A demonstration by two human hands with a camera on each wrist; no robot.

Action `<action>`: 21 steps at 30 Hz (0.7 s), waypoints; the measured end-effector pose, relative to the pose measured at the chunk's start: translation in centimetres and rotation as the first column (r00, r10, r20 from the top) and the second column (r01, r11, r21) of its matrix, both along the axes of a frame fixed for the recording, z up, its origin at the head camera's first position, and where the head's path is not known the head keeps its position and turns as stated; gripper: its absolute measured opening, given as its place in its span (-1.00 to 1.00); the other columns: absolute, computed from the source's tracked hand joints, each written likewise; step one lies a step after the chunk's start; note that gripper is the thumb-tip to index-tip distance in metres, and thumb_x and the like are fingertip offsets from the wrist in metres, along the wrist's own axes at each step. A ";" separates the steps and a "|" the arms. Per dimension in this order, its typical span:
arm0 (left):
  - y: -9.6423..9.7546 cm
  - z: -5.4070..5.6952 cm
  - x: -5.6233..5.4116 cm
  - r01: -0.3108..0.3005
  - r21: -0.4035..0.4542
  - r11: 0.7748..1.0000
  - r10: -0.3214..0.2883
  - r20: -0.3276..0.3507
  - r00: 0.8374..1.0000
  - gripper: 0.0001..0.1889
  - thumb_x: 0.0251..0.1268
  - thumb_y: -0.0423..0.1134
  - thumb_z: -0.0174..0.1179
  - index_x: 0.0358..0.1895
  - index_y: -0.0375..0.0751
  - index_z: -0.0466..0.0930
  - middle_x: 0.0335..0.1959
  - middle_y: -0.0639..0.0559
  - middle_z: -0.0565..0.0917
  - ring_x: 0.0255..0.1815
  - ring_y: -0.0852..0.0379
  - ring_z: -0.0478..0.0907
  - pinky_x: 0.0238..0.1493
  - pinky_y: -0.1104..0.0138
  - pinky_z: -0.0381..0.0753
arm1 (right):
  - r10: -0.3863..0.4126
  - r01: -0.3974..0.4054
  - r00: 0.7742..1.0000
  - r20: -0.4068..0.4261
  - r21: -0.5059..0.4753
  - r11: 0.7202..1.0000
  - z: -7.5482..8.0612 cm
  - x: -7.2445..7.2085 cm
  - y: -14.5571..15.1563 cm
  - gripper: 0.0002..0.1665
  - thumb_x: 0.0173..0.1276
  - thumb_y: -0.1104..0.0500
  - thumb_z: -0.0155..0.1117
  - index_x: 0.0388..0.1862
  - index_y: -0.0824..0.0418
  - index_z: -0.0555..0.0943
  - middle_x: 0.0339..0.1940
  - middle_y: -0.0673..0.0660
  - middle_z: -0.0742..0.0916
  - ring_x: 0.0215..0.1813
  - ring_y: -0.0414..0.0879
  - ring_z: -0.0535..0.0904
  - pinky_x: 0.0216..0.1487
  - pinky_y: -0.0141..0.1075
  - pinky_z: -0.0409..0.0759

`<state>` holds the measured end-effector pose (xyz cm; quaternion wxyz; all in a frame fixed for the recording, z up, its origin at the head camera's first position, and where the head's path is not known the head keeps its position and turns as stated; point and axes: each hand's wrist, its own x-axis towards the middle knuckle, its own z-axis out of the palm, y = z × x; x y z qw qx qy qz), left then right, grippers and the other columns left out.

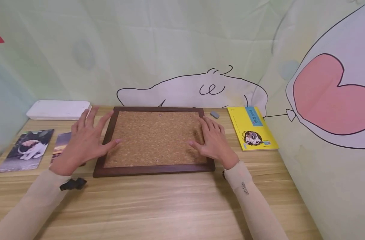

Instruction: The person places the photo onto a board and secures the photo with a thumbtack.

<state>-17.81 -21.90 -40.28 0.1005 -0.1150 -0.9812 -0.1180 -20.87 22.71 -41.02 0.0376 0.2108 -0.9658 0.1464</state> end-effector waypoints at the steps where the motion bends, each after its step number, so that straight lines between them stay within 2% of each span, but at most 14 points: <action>1: -0.1 0.0 0.0 -0.001 0.001 1.000 0.001 -0.001 1.000 0.11 0.26 0.35 0.34 0.78 0.13 -0.03 0.76 -0.44 -0.09 0.73 -0.64 -0.15 0.39 -0.64 0.13 | -0.004 0.004 1.000 0.011 -0.009 1.000 0.0 0.0 0.1 0.22 0.40 -0.41 0.30 0.78 0.18 0.09 0.79 0.32 0.21 0.80 0.31 0.07 0.67 0.39 0.07; 3: -0.4 -0.1 0.0 -0.007 0.007 1.000 0.007 0.008 1.000 0.10 0.28 0.35 0.33 0.78 0.10 -0.02 0.76 -0.45 -0.09 0.72 -0.64 -0.14 0.38 -0.64 0.13 | -0.013 0.013 0.999 0.034 -0.020 1.000 0.0 0.0 0.3 0.21 0.41 -0.41 0.30 0.78 0.16 0.07 0.80 0.32 0.20 0.80 0.31 0.07 0.69 0.39 0.05; 11: -2.0 -0.3 0.3 -0.062 0.048 0.997 0.057 0.097 0.994 0.10 0.36 0.38 0.28 0.79 0.10 -0.11 0.80 -0.39 -0.29 0.73 -0.66 -0.23 0.43 -0.65 0.00 | -0.028 0.033 0.995 0.095 -0.052 0.998 -0.2 -0.3 1.1 0.18 0.46 -0.39 0.25 0.77 0.20 0.05 0.79 0.31 0.22 0.77 0.35 0.13 0.70 0.38 0.04; 15: -2.6 -0.5 0.5 -0.070 0.055 0.996 0.065 0.095 0.993 0.10 0.35 0.36 0.30 0.79 0.08 -0.10 0.79 -0.41 -0.25 0.71 -0.68 -0.20 0.42 -0.64 0.02 | -0.036 0.046 0.992 0.119 -0.085 0.995 -0.2 -0.2 1.6 0.16 0.45 -0.38 0.28 0.76 0.19 0.09 0.78 0.29 0.27 0.76 0.35 0.16 0.69 0.40 0.03; 21: -3.5 -0.7 0.9 -0.083 0.063 0.995 0.078 0.077 0.994 0.08 0.34 0.34 0.30 0.77 0.06 -0.05 0.76 -0.49 -0.15 0.68 -0.70 -0.13 0.37 -0.66 0.07 | -0.052 0.065 0.988 0.144 -0.083 0.994 -0.4 -0.1 2.3 0.15 0.47 -0.41 0.24 0.76 0.20 0.13 0.76 0.30 0.32 0.74 0.36 0.21 0.67 0.43 0.06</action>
